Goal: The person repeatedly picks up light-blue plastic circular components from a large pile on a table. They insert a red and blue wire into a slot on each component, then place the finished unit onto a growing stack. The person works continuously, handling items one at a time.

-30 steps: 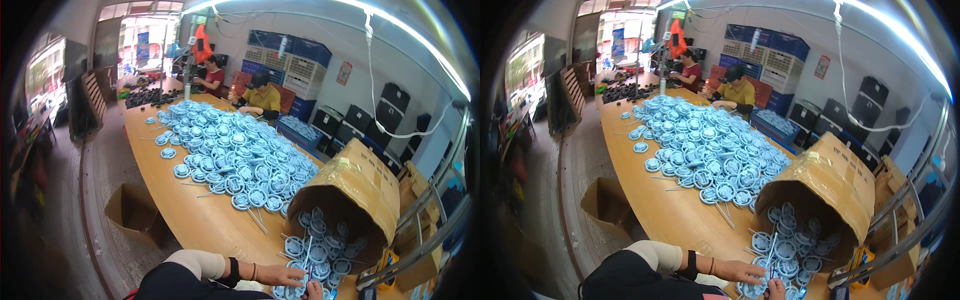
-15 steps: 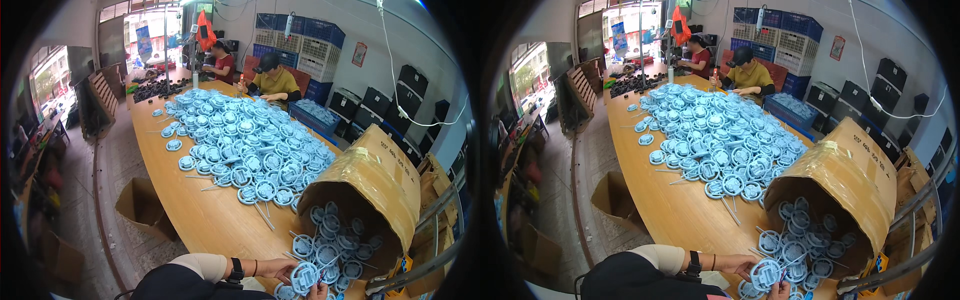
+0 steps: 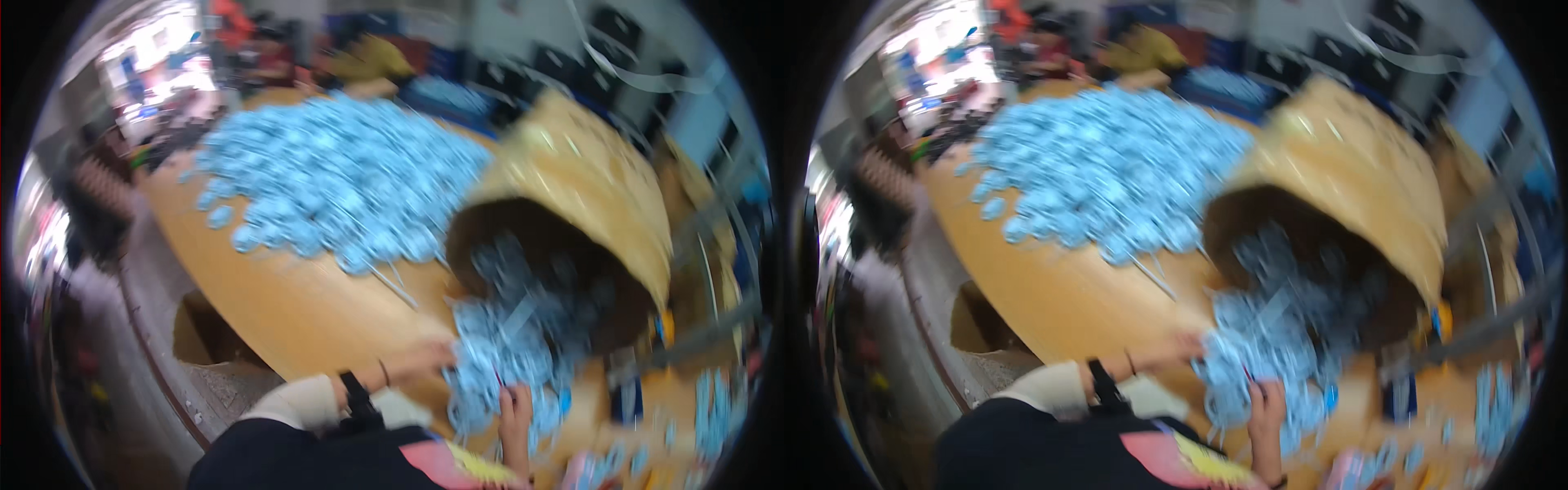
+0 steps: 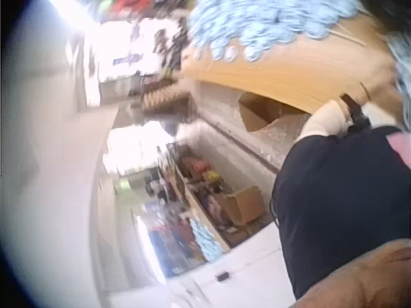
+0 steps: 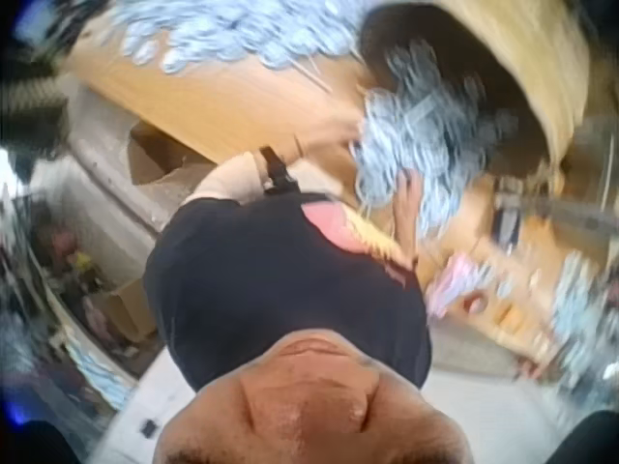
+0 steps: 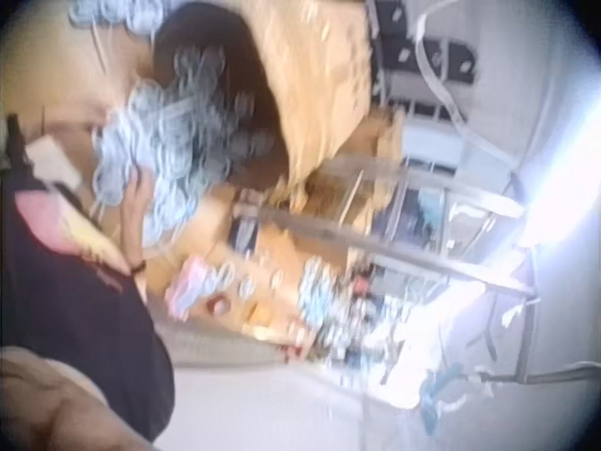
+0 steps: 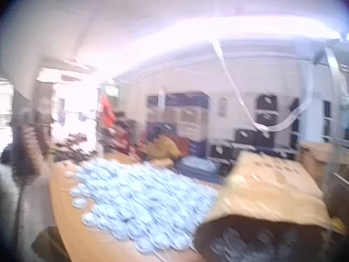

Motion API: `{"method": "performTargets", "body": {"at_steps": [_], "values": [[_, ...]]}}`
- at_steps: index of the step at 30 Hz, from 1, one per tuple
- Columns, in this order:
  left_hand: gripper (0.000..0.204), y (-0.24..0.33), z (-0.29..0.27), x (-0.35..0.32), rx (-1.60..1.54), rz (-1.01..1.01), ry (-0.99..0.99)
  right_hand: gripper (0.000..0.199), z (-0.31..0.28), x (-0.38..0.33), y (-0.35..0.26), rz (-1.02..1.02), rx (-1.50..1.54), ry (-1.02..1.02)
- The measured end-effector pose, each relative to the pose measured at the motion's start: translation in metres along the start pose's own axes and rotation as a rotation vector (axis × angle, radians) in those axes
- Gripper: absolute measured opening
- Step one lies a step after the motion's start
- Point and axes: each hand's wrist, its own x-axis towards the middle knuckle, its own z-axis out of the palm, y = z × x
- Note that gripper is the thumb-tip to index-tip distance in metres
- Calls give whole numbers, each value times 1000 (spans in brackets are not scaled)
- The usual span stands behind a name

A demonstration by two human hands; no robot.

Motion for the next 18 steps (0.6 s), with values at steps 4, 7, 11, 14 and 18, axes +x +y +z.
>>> {"method": "performTargets", "body": {"at_steps": [4, 7, 11, 14, 18], "values": [[23, 36, 15, -20, -206, -36, 127, 15, -11, -8, -19, 81, -31, -133], [25, 46, 26, -29, -243, -37, 140, 17, -20, -14, -36, 201, -80, -190], [25, 47, 41, -32, -202, -22, 94, 16, -23, -27, -33, 181, -135, -149], [27, 48, 48, -40, -181, -24, 70, 16, -23, -32, -33, 166, -120, -162], [28, 42, 55, -43, -234, -27, 99, 16, -24, -35, -37, 150, -75, -191]]}}
